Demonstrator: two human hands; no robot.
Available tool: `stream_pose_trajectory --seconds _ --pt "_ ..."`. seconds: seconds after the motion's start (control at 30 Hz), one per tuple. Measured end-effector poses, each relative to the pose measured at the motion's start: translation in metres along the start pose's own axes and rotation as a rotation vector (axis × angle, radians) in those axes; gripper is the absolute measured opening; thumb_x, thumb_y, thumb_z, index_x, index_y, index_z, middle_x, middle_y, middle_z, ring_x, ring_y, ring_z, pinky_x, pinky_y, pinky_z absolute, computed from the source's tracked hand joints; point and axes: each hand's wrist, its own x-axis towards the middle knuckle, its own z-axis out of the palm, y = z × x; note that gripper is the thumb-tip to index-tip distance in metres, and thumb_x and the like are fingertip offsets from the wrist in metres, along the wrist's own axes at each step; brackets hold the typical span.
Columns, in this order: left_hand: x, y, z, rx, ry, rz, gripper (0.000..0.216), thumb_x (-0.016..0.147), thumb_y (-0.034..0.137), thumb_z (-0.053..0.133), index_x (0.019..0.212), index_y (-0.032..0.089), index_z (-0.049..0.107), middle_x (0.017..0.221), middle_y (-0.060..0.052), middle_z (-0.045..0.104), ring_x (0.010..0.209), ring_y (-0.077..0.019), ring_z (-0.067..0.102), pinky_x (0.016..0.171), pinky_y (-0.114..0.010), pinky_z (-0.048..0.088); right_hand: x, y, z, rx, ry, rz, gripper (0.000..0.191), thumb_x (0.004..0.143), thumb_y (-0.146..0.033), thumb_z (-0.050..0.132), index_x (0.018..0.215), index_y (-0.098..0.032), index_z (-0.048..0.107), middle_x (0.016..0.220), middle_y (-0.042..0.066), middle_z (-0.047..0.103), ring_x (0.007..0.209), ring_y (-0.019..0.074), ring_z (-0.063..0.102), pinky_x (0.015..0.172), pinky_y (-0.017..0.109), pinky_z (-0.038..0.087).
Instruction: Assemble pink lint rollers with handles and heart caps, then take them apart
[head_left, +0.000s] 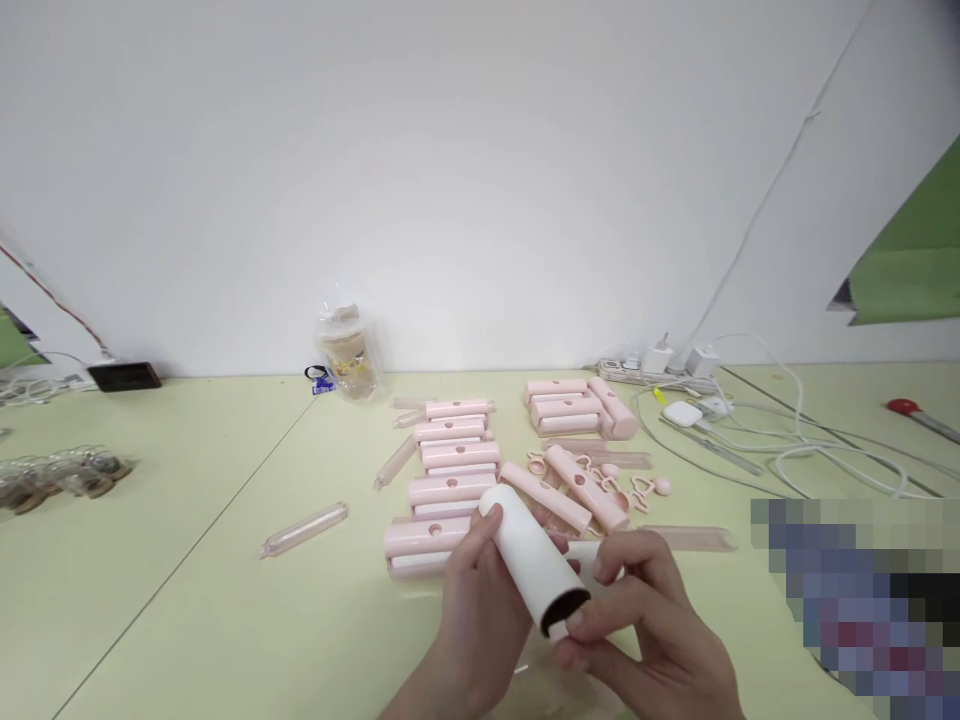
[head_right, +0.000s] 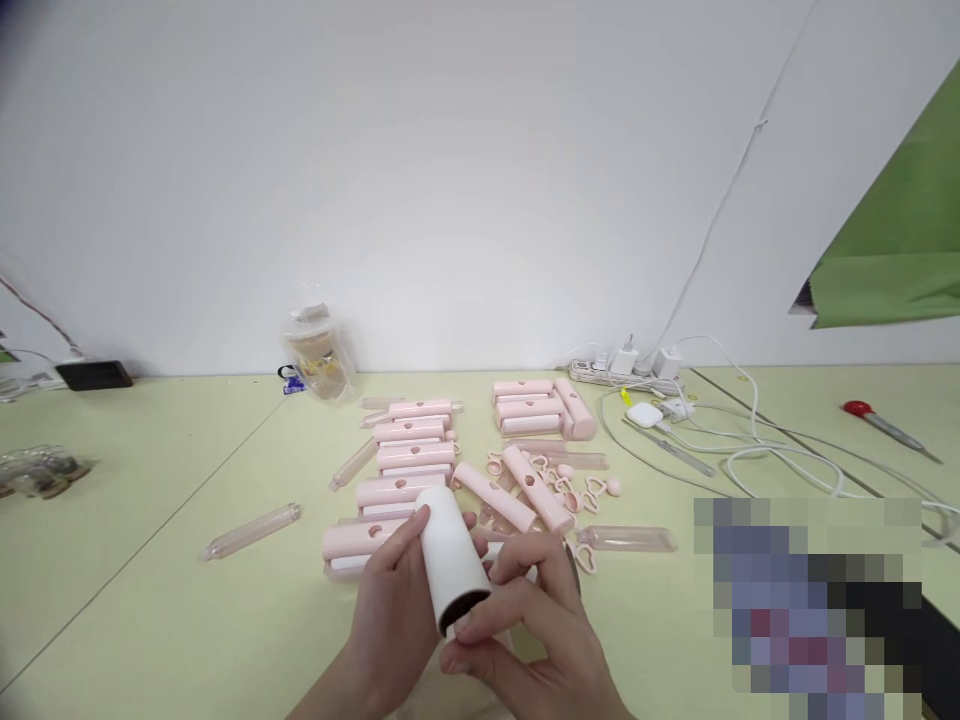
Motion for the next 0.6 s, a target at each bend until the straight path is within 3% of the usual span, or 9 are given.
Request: stream_pose_trajectory --seconds 0.1,0.33,0.6 --pt "0.0001 -0.0042 -0.0028 0.008 -0.039 -0.034 0.027 0.082 0.042 0.048 0.083 0.015 0.055 0.073 -0.008 0.061 0.077 -0.0256 0.060 0.077 -0.038 0.041 -0.0032 0.0015 0.0012 -0.033 0.001 0.018 0.010 0.076 -0.029 0.067 0.072 -0.025 0.058 0.090 0.001 0.038 0.091 0.0143 0.050 0.081 0.018 0.047" --pt "-0.0009 -0.0005 0.0036 -0.043 -0.106 0.023 0.025 0.085 0.032 0.045 0.101 0.015 0.055 0.080 -0.006 0.059 0.080 -0.0219 0.058 0.078 -0.033 0.039 -0.0087 0.0011 0.0032 0.027 -0.041 0.124 0.012 0.078 -0.030 0.064 0.085 -0.026 0.056 0.096 0.003 0.043 0.094 0.0168 0.050 0.080 0.023 0.047" --pt "0.0001 -0.0011 -0.0020 -0.018 -0.091 0.044 0.020 0.086 0.031 0.043 0.087 0.015 0.055 0.075 -0.004 0.058 0.073 -0.0183 0.056 0.074 -0.031 0.040 -0.0039 0.0010 0.0059 0.210 -0.016 0.228 0.008 0.072 -0.027 0.071 0.074 -0.027 0.063 0.090 0.002 0.047 0.088 0.0162 0.053 0.075 0.025 0.050"
